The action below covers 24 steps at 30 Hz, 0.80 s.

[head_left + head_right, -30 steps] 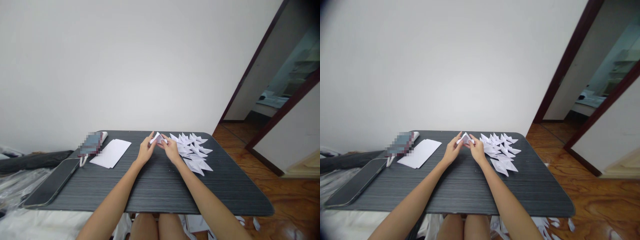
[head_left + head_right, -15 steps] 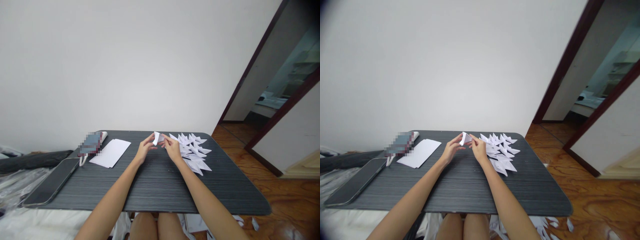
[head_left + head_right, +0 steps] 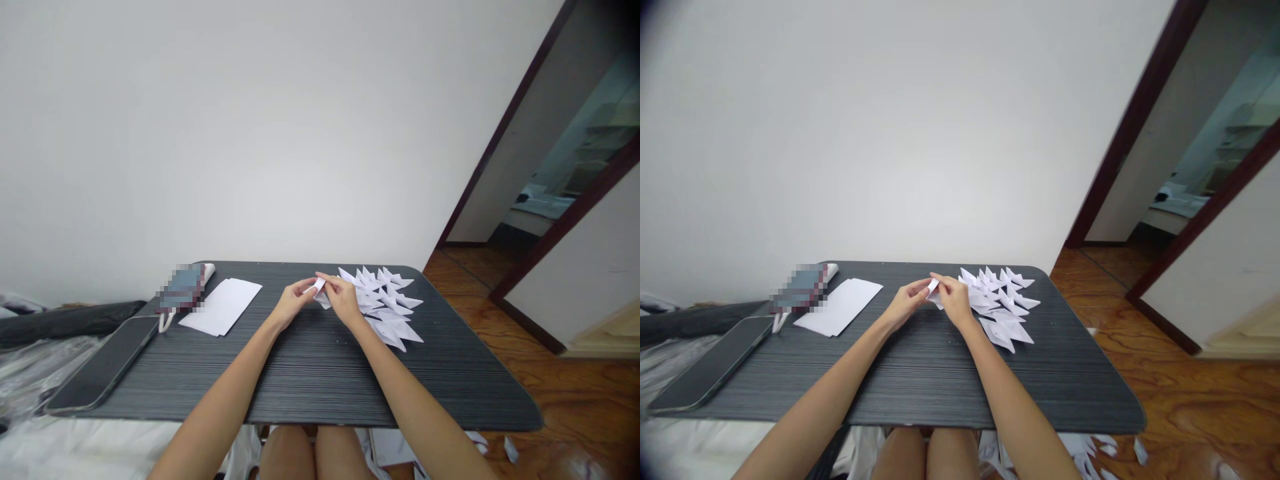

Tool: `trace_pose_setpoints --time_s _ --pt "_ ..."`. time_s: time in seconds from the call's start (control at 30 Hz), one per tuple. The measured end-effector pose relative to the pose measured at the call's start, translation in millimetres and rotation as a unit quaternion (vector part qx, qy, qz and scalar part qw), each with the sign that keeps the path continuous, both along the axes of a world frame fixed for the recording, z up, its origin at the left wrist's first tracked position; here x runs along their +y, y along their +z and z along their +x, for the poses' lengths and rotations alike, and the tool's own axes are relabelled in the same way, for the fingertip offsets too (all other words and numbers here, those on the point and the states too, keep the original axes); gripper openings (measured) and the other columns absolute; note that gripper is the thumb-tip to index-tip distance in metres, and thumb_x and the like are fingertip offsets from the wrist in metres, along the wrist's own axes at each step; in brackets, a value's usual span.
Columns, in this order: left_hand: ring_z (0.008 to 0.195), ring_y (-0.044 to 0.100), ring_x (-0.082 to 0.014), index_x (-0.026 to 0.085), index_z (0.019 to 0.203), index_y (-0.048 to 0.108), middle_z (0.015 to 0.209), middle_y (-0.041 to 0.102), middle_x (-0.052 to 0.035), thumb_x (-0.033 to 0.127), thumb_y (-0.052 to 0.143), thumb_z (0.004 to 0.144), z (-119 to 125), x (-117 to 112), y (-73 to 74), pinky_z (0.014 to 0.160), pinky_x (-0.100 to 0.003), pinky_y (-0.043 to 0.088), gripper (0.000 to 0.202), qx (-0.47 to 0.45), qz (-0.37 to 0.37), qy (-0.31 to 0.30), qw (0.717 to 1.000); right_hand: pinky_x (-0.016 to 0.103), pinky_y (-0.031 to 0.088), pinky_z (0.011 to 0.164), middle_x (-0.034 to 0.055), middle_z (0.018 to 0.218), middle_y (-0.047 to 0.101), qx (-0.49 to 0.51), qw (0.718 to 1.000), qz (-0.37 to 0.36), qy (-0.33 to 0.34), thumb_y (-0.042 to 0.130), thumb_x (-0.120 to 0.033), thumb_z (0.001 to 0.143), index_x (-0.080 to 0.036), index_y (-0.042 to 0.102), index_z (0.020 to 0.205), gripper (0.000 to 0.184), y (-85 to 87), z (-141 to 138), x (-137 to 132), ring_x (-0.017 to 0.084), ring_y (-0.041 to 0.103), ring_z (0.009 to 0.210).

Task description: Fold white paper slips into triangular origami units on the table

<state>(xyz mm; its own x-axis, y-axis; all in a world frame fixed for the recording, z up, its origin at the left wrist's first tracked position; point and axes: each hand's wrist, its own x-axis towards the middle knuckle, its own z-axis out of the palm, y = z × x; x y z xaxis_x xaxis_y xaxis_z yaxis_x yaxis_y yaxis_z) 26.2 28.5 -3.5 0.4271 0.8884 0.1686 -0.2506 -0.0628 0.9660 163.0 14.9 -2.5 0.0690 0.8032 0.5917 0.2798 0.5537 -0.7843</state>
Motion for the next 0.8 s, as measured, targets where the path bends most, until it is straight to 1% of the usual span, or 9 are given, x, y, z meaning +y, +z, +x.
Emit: trace_pose_setpoints --time_s 0.13,0.27,0.33,0.43,0.5,0.6,0.7,0.8 --pt "0.088 0.057 -0.0212 0.013 0.106 0.055 0.096 0.062 -0.0109 0.033 0.062 0.067 1.4 -1.1 -2.3 0.078 -0.034 0.041 0.045 0.008 0.011 -0.003 1.0 0.03 0.047 0.077 0.0041 0.095 0.064 0.087 0.993 -0.068 0.043 0.047 -0.025 0.074 -0.019 0.06 0.1 0.03 2.1 -1.8 0.0 0.017 0.059 0.084" --pt "0.087 0.057 -0.0212 0.012 0.106 0.055 0.097 0.062 -0.0112 0.033 0.061 0.067 2.6 -2.2 -2.3 0.078 -0.033 0.041 0.044 0.013 0.018 -0.003 1.0 0.033 0.049 0.074 0.0052 0.091 0.065 0.178 0.971 -0.138 0.086 0.05 -0.033 0.072 -0.017 0.056 0.106 0.038 8.9 -5.3 -3.9 0.017 0.06 0.078" --pt "0.088 0.056 -0.0213 0.011 0.105 0.055 0.096 0.062 -0.0111 0.034 0.06 0.068 2.8 -1.5 -2.0 0.079 -0.033 0.041 0.044 0.014 0.026 0.01 1.0 0.034 0.049 0.072 0.0062 0.09 0.065 0.2 0.961 -0.165 0.099 0.053 -0.035 0.07 -0.015 0.056 0.105 0.041 11.7 -6.5 -5.8 0.018 0.061 0.076" --pt "0.088 0.056 -0.0217 0.01 0.104 0.057 0.095 0.063 -0.0112 0.04 0.055 0.07 2.5 0.6 -2.7 0.079 -0.033 0.04 0.045 0.016 0.042 0.032 0.998 0.035 0.049 0.072 0.0066 0.085 0.065 0.209 0.949 -0.202 0.124 0.062 -0.033 0.063 -0.013 0.058 0.101 0.043 12.5 -7.0 -6.3 0.018 0.061 0.073" --pt "0.091 0.055 -0.0218 0.01 0.105 0.056 0.098 0.061 -0.0114 0.041 0.054 0.07 2.4 1.9 -4.1 0.08 -0.033 0.04 0.047 0.022 0.055 0.044 0.997 0.034 0.048 0.073 0.0063 0.083 0.065 0.223 0.943 -0.208 0.131 0.064 -0.03 0.06 -0.013 0.06 0.095 0.04 11.4 -6.5 -5.1 0.017 0.06 0.072" --pt "0.092 0.054 -0.0209 0.012 0.112 0.051 0.106 0.058 -0.0111 0.037 0.061 0.065 2.6 2.6 -6.6 0.081 -0.031 0.04 0.054 0.042 0.063 0.06 0.995 0.032 0.047 0.073 0.0064 0.089 0.063 0.263 0.936 -0.195 0.133 0.064 -0.03 0.061 -0.013 0.061 0.09 0.034 10.5 -5.8 -3.9 0.016 0.059 0.075" --pt "0.084 0.057 -0.0188 0.013 0.121 0.04 0.101 0.06 -0.0111 0.033 0.065 0.062 2.4 1.8 -7.3 0.077 -0.031 0.042 0.066 0.068 0.065 0.068 0.993 0.03 0.048 0.07 0.0053 0.095 0.06 0.288 0.922 -0.206 0.158 0.063 -0.028 0.062 -0.017 0.058 0.098 0.038 12.3 -6.6 -5.8 0.015 0.058 0.075" --pt "0.075 0.058 -0.0165 0.012 0.125 0.034 0.097 0.061 -0.0115 0.033 0.066 0.061 1.1 0.5 -4.9 0.071 -0.029 0.044 0.074 0.104 0.093 0.084 0.987 0.027 0.048 0.068 0.0039 0.099 0.057 0.301 0.904 -0.23 0.198 0.064 -0.024 0.061 -0.021 0.052 0.106 0.046 15.5 -7.2 -9.0 0.013 0.058 0.077"
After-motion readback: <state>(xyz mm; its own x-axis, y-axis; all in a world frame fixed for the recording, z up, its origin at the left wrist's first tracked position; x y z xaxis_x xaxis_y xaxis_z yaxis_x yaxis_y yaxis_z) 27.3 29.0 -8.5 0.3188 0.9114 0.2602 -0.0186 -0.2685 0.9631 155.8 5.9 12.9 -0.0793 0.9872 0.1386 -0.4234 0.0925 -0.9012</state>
